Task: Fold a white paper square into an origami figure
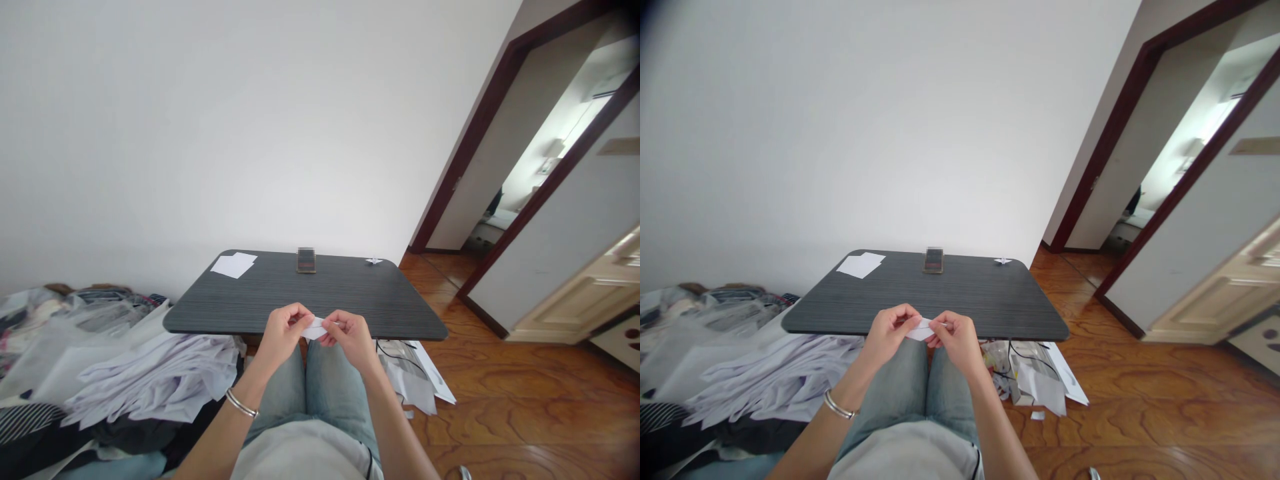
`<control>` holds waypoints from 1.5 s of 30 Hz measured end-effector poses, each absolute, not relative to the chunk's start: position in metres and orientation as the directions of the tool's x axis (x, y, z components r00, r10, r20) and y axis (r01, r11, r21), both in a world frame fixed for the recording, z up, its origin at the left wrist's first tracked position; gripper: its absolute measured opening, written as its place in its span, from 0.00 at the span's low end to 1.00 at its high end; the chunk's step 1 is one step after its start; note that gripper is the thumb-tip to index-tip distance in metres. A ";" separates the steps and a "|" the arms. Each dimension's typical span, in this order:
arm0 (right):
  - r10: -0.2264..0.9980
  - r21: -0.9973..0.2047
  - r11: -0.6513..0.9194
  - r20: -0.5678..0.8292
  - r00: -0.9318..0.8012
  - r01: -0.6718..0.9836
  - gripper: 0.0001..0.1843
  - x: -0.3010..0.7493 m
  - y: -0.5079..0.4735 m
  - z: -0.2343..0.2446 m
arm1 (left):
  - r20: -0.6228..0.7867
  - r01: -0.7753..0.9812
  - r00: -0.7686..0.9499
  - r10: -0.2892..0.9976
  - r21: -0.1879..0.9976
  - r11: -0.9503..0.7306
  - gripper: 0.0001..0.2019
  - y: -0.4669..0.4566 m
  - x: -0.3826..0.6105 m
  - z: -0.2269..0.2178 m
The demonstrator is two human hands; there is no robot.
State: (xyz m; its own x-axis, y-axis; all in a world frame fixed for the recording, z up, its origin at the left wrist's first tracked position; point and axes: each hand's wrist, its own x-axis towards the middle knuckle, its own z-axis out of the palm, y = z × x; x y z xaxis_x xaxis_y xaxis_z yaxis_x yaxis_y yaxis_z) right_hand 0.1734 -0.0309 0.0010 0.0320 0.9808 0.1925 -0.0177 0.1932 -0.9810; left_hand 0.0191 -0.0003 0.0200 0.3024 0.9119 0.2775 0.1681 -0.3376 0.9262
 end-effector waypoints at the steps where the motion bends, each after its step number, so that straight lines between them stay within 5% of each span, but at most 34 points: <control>1: 0.981 -0.981 0.194 0.193 0.032 -0.023 0.18 0.173 -0.031 0.001 | 0.284 0.171 0.297 0.912 0.924 -0.343 0.12 -0.001 0.020 0.020; 8: 0.971 -0.970 0.214 0.199 0.130 -0.116 0.22 0.174 -0.026 -0.006 | 0.291 -0.132 0.238 0.927 0.955 -0.267 0.18 -0.001 0.017 0.017; 13: 0.965 -0.962 0.217 0.186 0.187 -0.164 0.22 0.173 -0.027 -0.004 | 0.307 -0.339 0.362 0.880 0.923 -0.182 0.34 -0.001 0.016 0.016; 21: 0.971 -0.954 0.229 0.208 0.121 -0.193 0.19 0.169 -0.031 -0.003 | 0.262 -0.216 0.202 0.944 0.952 -0.219 0.10 0.002 0.017 0.017; 35: 0.955 -0.956 0.277 0.264 0.137 -0.092 0.19 0.163 -0.029 -0.001 | 0.230 -0.197 0.309 0.923 0.965 -0.174 0.24 -0.004 0.024 0.021; 45: 0.897 -0.914 0.365 0.396 0.198 0.177 0.19 0.164 -0.028 -0.003 | 0.180 -0.150 0.287 0.941 0.978 -0.141 0.19 -0.006 0.028 0.021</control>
State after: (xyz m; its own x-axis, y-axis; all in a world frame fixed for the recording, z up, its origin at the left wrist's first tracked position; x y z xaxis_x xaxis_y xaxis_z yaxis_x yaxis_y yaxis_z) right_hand 0.1643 -0.0282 -0.0025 0.1978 0.8968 0.3959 0.1768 0.3646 -0.9142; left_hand 0.0284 -0.0065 0.0207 0.2874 0.9407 0.1802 -0.1505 -0.1415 0.9784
